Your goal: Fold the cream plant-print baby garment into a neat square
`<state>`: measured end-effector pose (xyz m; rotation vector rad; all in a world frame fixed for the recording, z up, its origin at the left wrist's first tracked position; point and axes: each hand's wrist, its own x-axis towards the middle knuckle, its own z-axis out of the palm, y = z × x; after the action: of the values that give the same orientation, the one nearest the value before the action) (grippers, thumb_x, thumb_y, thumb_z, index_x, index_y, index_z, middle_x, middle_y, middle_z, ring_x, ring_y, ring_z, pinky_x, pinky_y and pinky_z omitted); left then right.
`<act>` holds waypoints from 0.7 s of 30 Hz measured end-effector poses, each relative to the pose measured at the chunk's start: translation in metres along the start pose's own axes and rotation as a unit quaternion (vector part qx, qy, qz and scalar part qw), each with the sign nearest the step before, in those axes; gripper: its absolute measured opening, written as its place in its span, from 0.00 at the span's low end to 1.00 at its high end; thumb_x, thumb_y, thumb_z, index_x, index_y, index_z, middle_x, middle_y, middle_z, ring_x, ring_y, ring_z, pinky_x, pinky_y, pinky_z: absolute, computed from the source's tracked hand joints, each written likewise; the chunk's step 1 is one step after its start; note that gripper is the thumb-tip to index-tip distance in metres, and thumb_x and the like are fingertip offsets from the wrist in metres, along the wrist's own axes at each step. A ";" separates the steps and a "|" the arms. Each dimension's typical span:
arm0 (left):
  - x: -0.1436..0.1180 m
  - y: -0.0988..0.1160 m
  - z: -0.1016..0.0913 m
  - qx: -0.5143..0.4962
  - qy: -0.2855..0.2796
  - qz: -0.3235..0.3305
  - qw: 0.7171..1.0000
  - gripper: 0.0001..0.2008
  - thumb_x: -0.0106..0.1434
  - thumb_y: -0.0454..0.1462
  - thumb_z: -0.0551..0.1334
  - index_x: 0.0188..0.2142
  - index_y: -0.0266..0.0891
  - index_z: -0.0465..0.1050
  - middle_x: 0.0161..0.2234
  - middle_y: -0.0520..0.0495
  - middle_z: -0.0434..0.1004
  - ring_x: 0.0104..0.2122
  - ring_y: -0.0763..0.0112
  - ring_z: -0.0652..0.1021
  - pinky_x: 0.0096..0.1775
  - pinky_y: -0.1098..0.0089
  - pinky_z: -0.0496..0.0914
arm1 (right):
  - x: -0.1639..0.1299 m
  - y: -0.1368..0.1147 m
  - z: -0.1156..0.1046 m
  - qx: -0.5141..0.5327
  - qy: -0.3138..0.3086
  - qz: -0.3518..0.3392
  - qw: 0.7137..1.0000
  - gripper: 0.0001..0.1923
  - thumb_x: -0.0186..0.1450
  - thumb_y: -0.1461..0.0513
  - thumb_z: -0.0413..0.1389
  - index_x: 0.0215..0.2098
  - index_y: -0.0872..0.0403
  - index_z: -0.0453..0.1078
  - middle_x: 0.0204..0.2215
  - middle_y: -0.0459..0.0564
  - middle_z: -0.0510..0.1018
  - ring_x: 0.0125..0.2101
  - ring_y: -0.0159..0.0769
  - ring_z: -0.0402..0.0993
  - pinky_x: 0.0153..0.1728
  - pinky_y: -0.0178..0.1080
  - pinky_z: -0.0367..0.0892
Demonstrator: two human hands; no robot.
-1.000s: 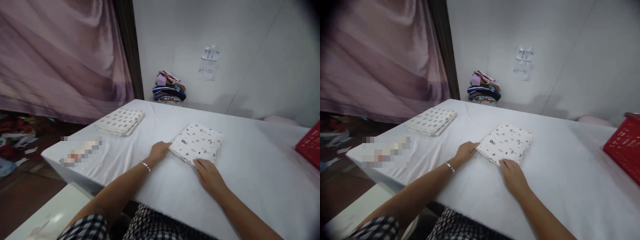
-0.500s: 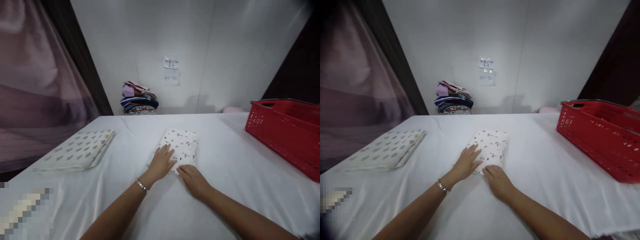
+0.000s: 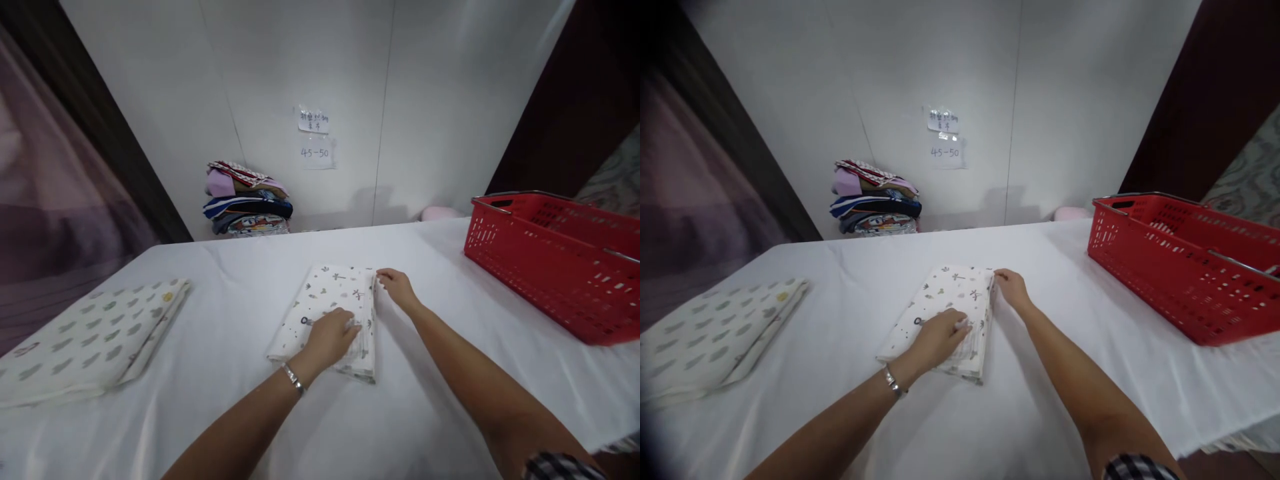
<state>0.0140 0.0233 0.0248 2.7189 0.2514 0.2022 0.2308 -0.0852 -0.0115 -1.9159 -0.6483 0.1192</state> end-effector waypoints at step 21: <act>0.121 0.017 0.033 0.050 0.021 -0.130 0.990 0.15 0.61 0.47 0.55 0.42 0.39 0.64 0.41 0.43 0.73 0.40 0.61 0.74 0.38 0.66 0.64 | 0.087 0.029 -0.016 -0.011 -0.249 0.037 0.968 0.11 0.55 0.66 0.56 0.36 0.56 0.77 0.25 0.49 0.78 0.27 0.32 0.71 0.21 0.29 0.62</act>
<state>0.1403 0.0197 0.0144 2.7460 0.6388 0.1752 0.3214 -0.0645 -0.0116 -1.9425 -0.9115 0.6591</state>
